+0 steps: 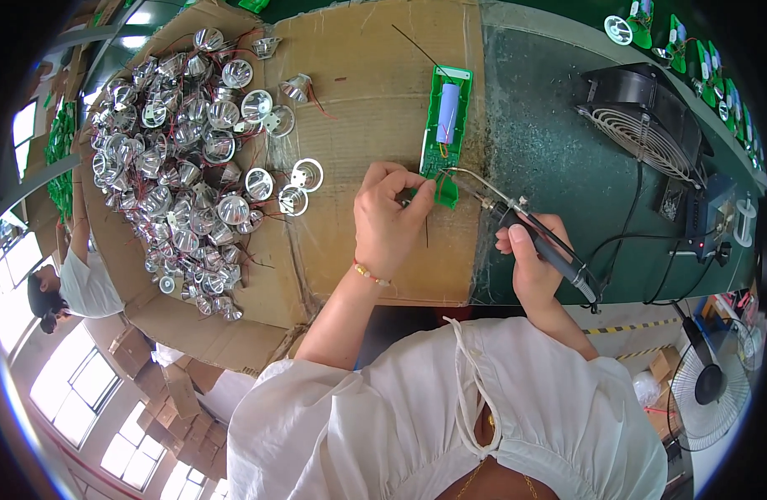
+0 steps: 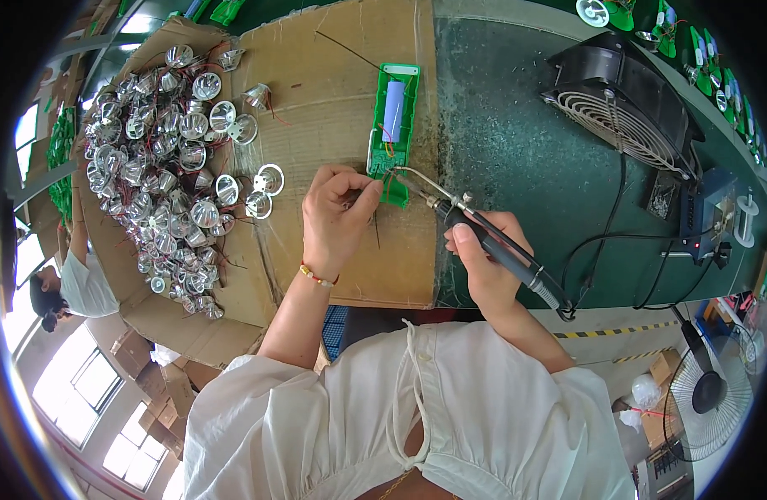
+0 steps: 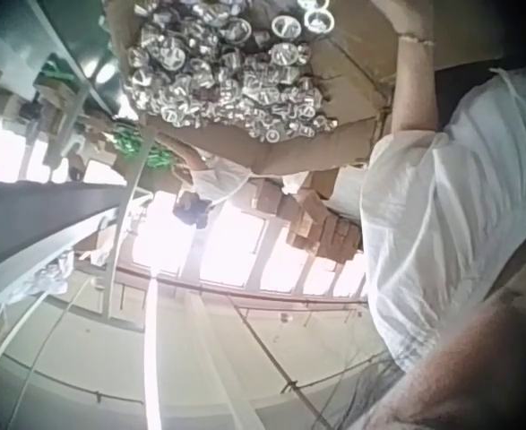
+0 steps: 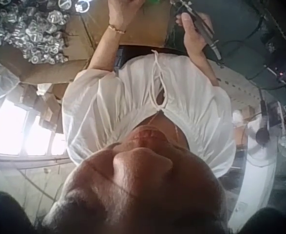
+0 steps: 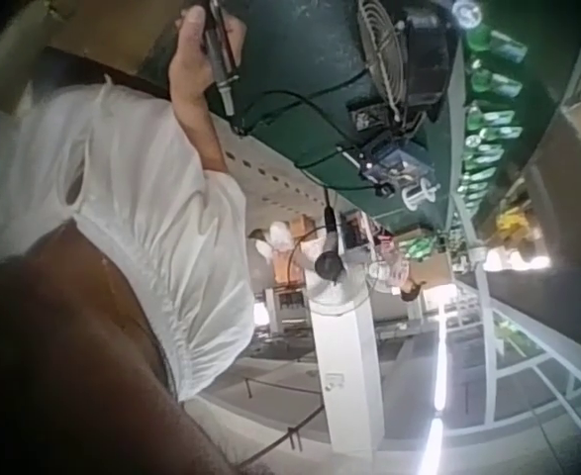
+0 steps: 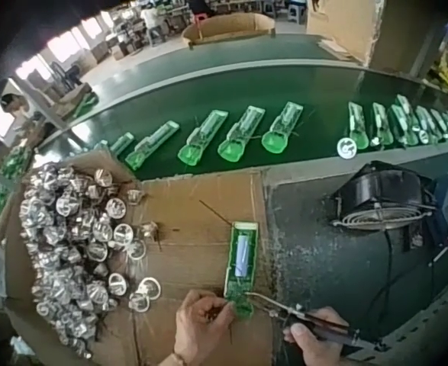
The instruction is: Soldering wires to small electronic circuit boards on an industrial assembly line.
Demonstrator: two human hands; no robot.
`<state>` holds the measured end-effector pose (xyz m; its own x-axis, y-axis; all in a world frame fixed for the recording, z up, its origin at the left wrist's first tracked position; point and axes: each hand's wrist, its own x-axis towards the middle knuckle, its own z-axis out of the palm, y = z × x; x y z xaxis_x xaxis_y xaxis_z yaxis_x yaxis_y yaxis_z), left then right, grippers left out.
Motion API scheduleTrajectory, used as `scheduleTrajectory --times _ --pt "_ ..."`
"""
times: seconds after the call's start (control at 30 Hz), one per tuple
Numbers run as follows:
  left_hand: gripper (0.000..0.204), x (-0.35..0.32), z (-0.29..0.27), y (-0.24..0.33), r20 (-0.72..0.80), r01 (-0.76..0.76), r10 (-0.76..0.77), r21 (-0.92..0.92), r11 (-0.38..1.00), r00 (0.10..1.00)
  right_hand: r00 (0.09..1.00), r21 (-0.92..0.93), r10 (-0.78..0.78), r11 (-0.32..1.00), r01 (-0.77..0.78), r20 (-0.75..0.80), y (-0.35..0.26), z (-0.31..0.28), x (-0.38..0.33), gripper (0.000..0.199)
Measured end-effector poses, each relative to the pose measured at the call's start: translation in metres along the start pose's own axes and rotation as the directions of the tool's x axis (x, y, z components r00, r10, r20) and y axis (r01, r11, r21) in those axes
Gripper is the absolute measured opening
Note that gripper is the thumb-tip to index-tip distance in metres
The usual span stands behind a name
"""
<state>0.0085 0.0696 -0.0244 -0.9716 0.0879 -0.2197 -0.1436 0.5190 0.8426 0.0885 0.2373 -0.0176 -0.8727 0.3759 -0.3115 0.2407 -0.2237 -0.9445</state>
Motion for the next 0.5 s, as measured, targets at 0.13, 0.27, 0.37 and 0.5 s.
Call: scheduleTrajectory --times 0.13,0.27,0.37,0.5 --pt "0.009 0.0008 0.0002 0.0002 0.001 0.009 -0.009 -0.013 1.000 1.000 1.000 -0.039 -0.011 0.999 0.012 0.008 0.0008 0.0011 0.0002 0.016" --pt "0.009 0.0009 -0.0009 0.0012 0.002 0.026 -0.026 -0.017 1.000 1.000 0.999 0.005 0.011 1.000 -0.011 -0.037 -0.0008 0.0037 -0.0008 0.017" --pt "0.009 0.0012 0.0005 0.0000 -0.019 0.017 -0.017 -0.032 0.999 1.000 0.999 0.032 -0.014 0.999 0.015 -0.049 -0.0023 0.0005 -0.0012 0.018" --pt "0.009 0.0011 0.0011 0.0008 -0.036 0.011 -0.013 -0.058 0.998 0.999 0.999 0.013 -0.020 1.000 0.020 -0.050 -0.0047 -0.0042 -0.0018 0.018"
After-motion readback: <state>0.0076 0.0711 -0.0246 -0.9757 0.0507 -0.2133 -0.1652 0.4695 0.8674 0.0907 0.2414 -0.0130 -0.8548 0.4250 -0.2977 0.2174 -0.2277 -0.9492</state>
